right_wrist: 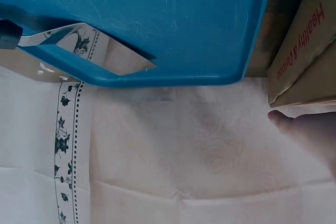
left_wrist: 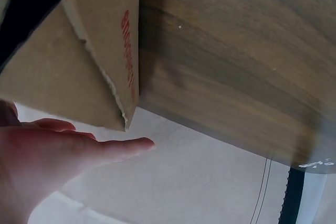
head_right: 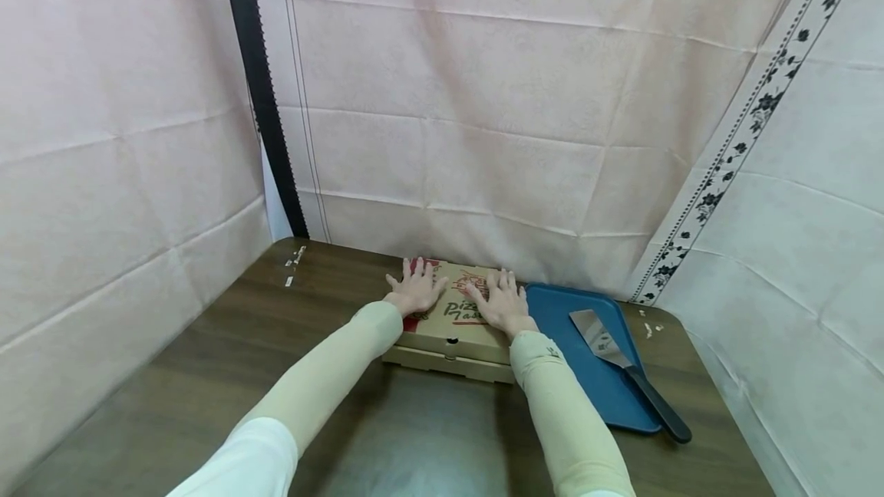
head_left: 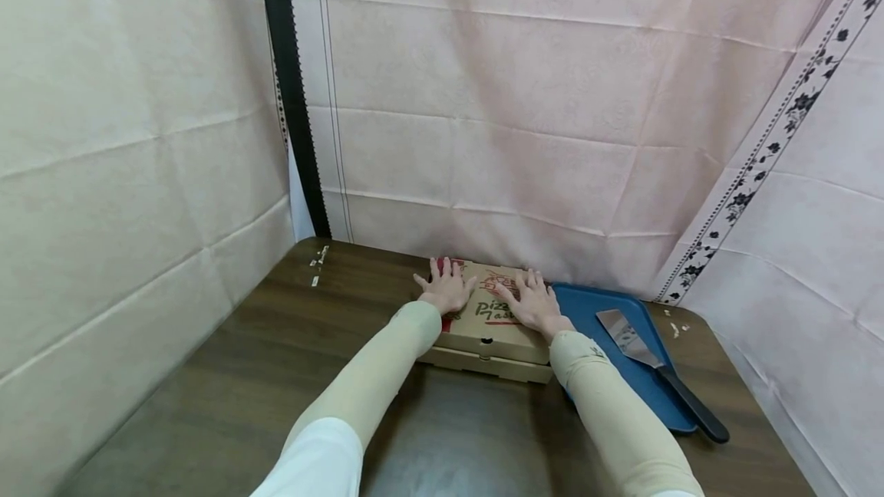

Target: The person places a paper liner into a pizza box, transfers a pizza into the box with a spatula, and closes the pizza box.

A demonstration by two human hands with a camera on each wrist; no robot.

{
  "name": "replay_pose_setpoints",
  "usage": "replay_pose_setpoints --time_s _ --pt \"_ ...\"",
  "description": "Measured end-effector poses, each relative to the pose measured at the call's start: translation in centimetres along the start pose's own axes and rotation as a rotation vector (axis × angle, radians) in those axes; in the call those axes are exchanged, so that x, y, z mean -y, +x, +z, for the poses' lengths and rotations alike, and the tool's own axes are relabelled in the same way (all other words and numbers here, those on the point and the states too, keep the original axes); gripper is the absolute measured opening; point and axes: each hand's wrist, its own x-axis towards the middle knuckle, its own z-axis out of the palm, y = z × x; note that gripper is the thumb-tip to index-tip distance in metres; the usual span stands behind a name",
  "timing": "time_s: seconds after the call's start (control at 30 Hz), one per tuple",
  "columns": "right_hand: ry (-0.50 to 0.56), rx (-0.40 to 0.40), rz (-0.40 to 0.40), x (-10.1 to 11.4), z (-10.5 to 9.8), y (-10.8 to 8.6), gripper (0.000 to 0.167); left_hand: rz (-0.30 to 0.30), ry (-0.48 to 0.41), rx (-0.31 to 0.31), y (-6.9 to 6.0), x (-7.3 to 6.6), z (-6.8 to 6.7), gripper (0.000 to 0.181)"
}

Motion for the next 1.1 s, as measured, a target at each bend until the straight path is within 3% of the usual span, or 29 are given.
replay_pose_setpoints --time_s 0.27,0.77,1.1 --pt "-0.011 -0.023 -0.030 0.4 0.4 -0.1 0.077 -0.008 0.011 -0.005 0.0 0.4 0.7 0.071" --pt "-0.034 -0.027 -0.006 0.5 1.6 -0.1 0.079 -0.010 0.045 0.012 0.4 0.4 1.6 0.071" --pt "-0.049 -0.081 0.027 0.2 3.1 -0.4 0.078 0.029 0.086 -0.034 0.6 1.0 2.9 0.070"
